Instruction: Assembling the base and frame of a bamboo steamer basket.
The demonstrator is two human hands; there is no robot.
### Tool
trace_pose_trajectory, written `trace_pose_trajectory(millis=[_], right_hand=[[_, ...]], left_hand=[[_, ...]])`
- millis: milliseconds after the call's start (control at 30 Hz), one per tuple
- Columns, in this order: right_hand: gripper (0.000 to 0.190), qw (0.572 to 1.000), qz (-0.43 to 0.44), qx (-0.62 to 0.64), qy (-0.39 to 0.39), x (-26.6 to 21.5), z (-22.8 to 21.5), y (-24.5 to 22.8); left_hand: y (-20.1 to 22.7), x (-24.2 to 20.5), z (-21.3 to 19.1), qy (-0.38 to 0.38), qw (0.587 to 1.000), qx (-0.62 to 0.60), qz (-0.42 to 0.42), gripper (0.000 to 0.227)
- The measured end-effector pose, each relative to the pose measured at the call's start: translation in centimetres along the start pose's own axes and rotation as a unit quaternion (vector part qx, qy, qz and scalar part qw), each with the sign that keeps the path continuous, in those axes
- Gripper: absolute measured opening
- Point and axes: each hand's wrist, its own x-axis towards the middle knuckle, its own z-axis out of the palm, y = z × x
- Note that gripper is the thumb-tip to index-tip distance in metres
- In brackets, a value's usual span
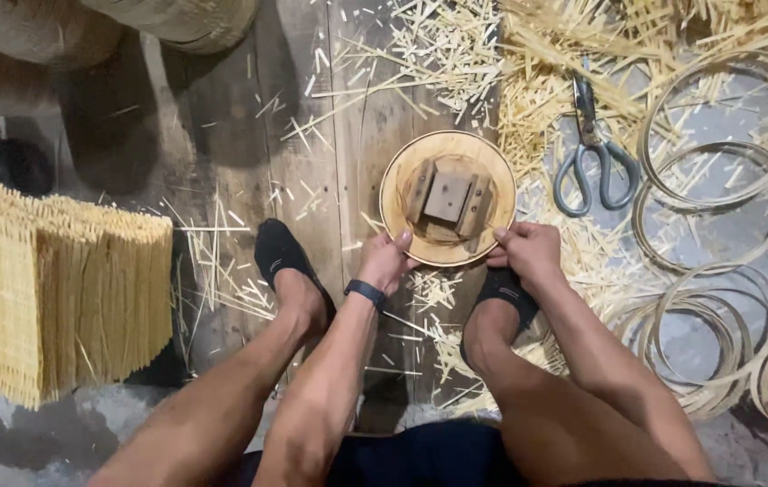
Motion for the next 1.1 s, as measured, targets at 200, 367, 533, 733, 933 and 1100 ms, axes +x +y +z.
trace_pose_trajectory(millis=[200,367,533,733,933,1100], right_hand=[[0.038,0.995,-0.002,-0.1,-0.015,-1.7,-0.5,-3.3],[0.078,0.991,-0.034,0.09,-0.094,-6.2,1.1,-9.4],[0.089,0.976,-0.067,0.167,-0.122,-7.4,3.3,-11.2],[0.072,0.977,-0.053,0.189,-0.089,-7.0,3.2,-10.3],[0.081,0.972,-0.034,0.184,-0.143,-8.2,0.9,-11.4],[0.085,0.934,-0.169,0.27,-0.165,-9.4,-2.7,-12.3]], left_hand=[[3.5,-0.1,-2.0,0.018,0.955,0.273,0.118,0.029],[11.1,-8.6,4.4,-0.054,0.832,0.404,0.377,0.039],[11.2,-8.8,8.1,-0.064,0.793,0.367,0.483,0.049],[10.9,-6.5,8.8,-0.02,0.804,0.352,0.479,0.055],[11.5,0.0,3.9,0.032,0.835,0.343,0.43,0.059],[11.7,8.5,-4.8,0.113,0.913,0.285,0.269,0.067]])
